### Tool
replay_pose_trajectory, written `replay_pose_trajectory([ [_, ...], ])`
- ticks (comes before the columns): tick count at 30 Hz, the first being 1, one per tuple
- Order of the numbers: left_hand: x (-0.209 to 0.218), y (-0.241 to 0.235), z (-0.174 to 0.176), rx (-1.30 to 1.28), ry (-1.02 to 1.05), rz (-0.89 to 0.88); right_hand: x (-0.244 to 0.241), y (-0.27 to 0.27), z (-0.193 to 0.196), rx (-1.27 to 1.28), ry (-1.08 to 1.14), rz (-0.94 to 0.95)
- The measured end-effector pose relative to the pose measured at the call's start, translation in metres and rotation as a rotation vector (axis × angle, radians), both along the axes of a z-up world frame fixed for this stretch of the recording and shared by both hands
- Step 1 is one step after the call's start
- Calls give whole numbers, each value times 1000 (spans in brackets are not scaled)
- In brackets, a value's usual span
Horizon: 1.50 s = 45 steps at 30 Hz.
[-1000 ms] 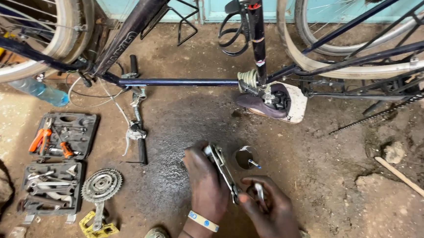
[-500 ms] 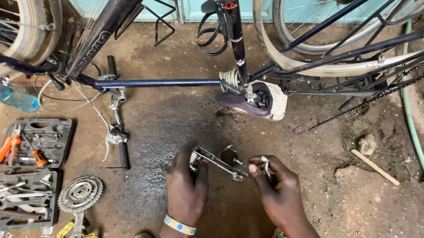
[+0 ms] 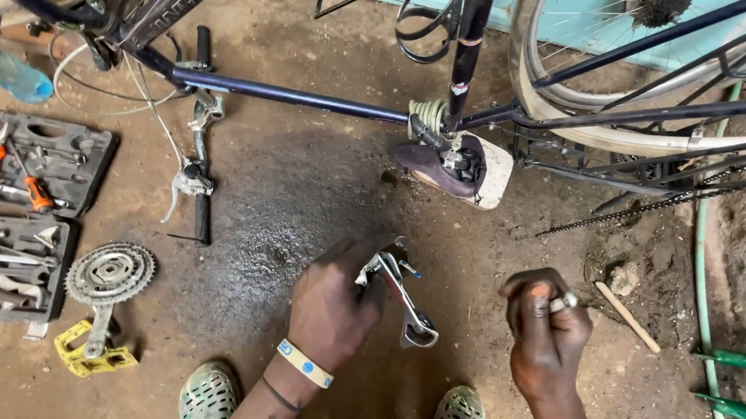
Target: The person disassembles a bicycle derailleur, removes a bolt and spring, and cleans the chain with a toothbrush. They then use a wrench to tighten a bolt on the derailleur.
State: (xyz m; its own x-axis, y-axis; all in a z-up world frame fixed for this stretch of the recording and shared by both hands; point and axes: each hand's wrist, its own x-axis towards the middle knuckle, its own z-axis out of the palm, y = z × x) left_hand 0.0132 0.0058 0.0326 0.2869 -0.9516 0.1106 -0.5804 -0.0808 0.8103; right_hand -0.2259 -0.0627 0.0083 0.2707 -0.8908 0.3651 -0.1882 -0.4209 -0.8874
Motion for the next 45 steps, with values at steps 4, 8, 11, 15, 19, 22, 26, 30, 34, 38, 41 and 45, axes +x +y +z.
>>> replay_pose_trajectory([
  [4, 0, 1, 0, 26, -40, 28, 24, 19, 22, 175, 120, 215],
  [8, 2, 2, 5, 69, -29, 58, 0, 9, -3, 91, 141, 108],
  [11, 3, 3, 6, 90, -52, 93, -8, 4, -10, 44, 21, -5],
  [15, 2, 1, 3, 73, -96, 113, 10, 13, -1, 118, 65, 29],
  [19, 2, 2, 4, 109, -101, 128, 23, 17, 10, 185, -66, 184],
  [22, 3, 1, 1, 140, -121, 123, 27, 17, 21, 322, 214, 227],
  [26, 3, 4, -7, 162, -169, 130, -25, -4, -13, 247, 152, 91],
  [30, 5, 2, -6, 240, -139, 154, -16, -2, -8, 209, 89, -8],
  [34, 4, 2, 0, 231, -67, 153, 8, 13, -2, 188, 151, 136],
  [38, 6, 1, -6, 194, -90, 178, 27, 18, 12, 239, 94, 188],
  [41, 6, 1, -7, 206, -101, 171, 33, 23, 17, 263, 207, 253],
  [45, 3, 4, -13, 87, -156, 134, -1, 18, -28, 366, 75, 120],
])
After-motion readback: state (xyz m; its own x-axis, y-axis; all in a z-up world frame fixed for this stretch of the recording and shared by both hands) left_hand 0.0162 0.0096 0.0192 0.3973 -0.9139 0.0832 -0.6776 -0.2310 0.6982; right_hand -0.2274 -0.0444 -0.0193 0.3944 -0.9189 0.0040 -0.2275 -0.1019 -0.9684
